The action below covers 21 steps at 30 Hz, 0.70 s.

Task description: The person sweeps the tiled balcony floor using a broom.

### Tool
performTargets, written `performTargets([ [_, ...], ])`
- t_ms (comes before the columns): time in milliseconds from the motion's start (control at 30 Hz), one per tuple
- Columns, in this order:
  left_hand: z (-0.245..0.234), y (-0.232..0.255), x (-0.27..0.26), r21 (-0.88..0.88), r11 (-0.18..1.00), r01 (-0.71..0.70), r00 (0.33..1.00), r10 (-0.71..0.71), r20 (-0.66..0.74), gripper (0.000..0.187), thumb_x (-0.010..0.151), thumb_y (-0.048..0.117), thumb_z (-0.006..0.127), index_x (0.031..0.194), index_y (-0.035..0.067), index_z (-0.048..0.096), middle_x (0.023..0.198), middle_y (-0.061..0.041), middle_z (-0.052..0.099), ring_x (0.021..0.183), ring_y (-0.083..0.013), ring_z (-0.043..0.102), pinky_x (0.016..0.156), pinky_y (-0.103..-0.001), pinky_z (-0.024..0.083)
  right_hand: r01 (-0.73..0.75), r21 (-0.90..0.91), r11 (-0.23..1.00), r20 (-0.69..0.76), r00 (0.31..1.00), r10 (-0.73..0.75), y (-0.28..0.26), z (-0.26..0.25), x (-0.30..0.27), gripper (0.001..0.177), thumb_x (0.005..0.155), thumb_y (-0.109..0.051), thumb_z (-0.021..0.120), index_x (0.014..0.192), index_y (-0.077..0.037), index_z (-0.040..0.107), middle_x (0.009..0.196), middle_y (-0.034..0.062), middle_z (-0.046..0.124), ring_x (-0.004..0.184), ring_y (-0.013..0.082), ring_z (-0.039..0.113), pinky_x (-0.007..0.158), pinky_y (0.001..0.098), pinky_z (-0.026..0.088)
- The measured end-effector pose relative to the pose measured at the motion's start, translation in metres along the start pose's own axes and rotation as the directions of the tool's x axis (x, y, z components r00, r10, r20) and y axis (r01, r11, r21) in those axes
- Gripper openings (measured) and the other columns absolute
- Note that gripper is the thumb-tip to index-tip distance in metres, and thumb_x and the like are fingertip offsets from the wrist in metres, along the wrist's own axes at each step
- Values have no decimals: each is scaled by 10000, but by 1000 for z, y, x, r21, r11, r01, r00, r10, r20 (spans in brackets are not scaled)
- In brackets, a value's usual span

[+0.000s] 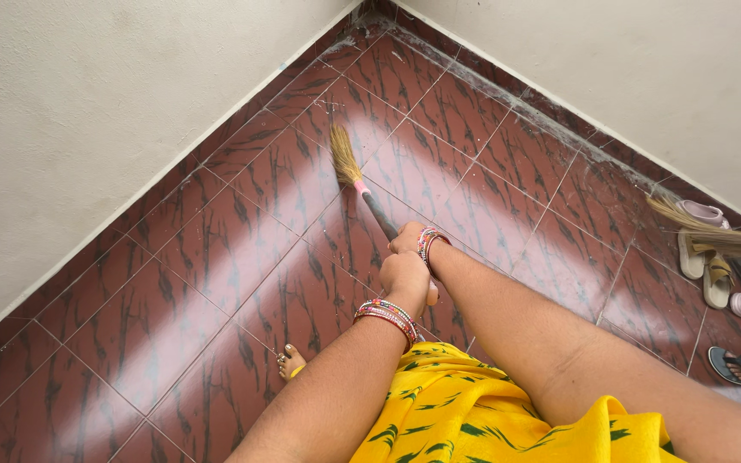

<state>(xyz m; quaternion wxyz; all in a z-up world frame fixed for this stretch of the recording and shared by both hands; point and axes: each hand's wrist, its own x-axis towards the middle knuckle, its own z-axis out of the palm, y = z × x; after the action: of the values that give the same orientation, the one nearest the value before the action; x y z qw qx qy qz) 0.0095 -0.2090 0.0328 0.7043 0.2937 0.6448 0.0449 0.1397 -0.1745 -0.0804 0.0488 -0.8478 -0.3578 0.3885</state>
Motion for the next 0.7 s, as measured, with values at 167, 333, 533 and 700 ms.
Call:
performTargets([
  [167,9,0,1,-35,999,-25,999,26,30,357,996,228,430,1086,-52,632,902,-191,719,672,-263,707,575,-393,540,-16,-19,1000,-31,999,15,6,-9,-1,325,817,-326,788,1011,-66,774,957,147,770,885,261,742,796,408,570],
  [333,10,7,-1,44,994,-99,995,98,35,369,998,239,435,1069,-54,647,878,-206,721,653,-271,705,556,-393,534,-2,105,995,-80,997,10,7,-20,-3,282,824,-276,759,956,-27,781,886,168,772,815,257,756,737,406,577],
  [533,3,17,-23,4,995,-95,995,95,28,410,1019,263,412,1085,-73,638,901,-212,705,670,-294,701,556,-404,529,23,116,993,-119,993,-9,-7,-32,-15,264,834,-265,745,945,-25,750,849,170,763,792,262,752,732,407,575],
  [700,2,15,-30,-42,988,-147,989,148,5,370,1005,232,412,1112,-57,618,940,-186,693,732,-270,726,611,-397,581,42,75,996,-95,995,-35,-15,-31,-17,276,838,-293,747,937,-37,770,847,150,762,798,249,739,757,402,564],
])
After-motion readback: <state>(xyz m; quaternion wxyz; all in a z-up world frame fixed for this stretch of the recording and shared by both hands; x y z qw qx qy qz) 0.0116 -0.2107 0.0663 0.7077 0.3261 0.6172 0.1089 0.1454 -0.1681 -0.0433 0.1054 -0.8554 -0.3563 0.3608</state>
